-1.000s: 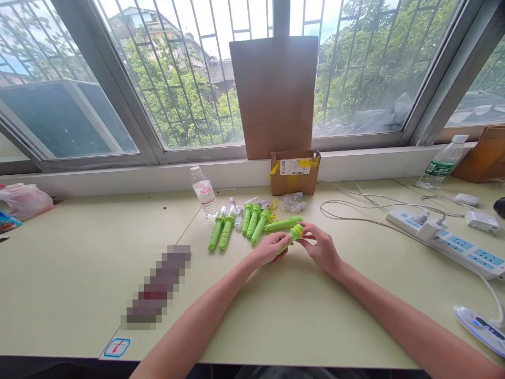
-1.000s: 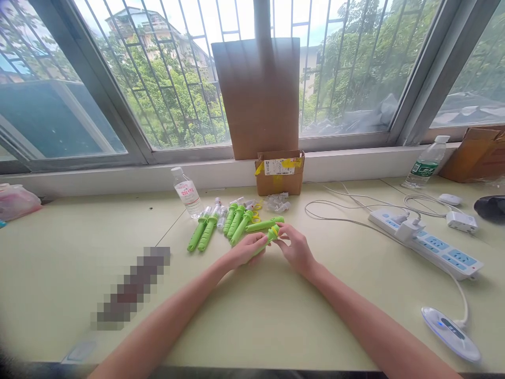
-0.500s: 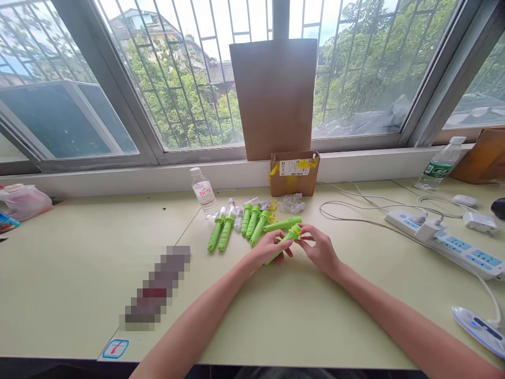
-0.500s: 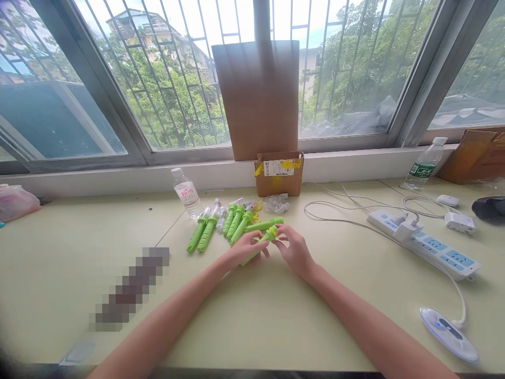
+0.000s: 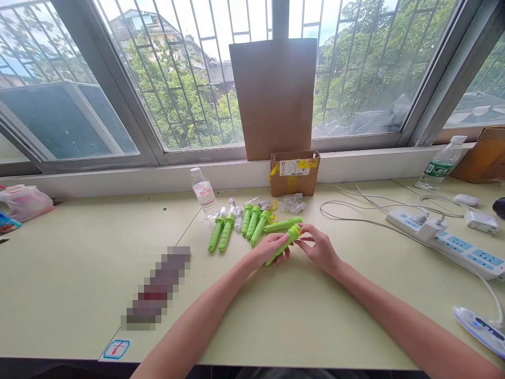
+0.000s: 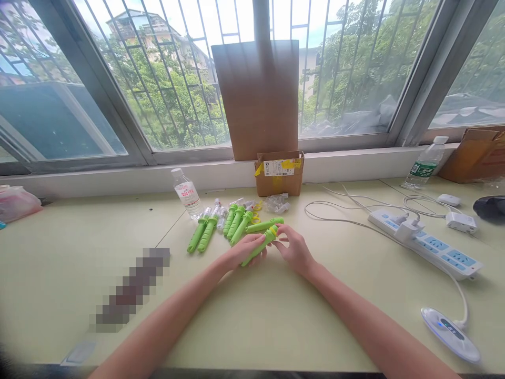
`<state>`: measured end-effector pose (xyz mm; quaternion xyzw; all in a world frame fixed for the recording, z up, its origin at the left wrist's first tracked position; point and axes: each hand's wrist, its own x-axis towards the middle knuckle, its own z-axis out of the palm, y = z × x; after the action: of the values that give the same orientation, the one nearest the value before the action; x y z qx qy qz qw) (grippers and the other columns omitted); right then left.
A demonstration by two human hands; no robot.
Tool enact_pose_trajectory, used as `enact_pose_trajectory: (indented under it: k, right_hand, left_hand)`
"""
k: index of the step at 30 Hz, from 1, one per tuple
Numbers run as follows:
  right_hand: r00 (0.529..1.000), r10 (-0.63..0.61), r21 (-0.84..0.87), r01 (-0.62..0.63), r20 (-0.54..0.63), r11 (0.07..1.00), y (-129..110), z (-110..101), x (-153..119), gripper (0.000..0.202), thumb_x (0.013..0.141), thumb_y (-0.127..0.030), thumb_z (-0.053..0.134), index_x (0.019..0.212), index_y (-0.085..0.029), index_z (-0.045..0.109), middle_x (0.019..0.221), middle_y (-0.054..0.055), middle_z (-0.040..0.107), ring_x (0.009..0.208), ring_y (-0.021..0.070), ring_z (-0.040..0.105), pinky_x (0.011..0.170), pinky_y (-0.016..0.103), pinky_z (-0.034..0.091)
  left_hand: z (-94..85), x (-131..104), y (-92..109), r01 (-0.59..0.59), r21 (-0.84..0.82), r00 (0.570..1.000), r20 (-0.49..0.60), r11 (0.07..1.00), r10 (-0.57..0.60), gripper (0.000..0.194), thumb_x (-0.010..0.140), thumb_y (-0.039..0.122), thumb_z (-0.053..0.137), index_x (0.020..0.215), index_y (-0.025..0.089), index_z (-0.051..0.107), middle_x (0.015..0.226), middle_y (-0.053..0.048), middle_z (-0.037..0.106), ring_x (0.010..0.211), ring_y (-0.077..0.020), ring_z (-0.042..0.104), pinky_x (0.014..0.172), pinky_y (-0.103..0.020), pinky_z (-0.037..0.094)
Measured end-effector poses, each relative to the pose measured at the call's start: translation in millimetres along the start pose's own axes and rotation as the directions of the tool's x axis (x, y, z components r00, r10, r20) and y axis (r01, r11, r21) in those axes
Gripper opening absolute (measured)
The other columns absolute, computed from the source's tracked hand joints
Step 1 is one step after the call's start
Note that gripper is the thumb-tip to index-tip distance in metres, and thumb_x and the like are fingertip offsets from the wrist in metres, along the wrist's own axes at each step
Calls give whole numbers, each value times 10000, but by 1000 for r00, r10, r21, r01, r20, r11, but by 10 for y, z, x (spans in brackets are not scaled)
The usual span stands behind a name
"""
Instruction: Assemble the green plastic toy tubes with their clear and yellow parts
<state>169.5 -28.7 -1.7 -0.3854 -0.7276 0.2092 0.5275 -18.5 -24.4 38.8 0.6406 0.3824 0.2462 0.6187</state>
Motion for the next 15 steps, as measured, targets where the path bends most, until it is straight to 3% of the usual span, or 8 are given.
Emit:
enact_pose_trajectory:
  k: [8,15]
  right_hand:
    - [999,-43,15,43,-20,999,19,6,-17,116,861,-341,577,882,-232,541,1134,84,648,1003,231,649,788,445,610]
    - [1000,-10,13,10,0,1000,-19,-10,-19,112,841,-320,603,881,-224,563,1140,83,636,1055,242,629,794,429,613]
  left_hand:
    - [21,-21,-7,38,57,994,-108,998,-31,435,742,532,654,898,204,416,668,9,658,363,-56,425,355,-181,283]
    - [9,-23,8,38,-26,997,-70,999,-40,440,752,585,619,807,189,437,795,-60,700,468,-97,560,406,-204,389]
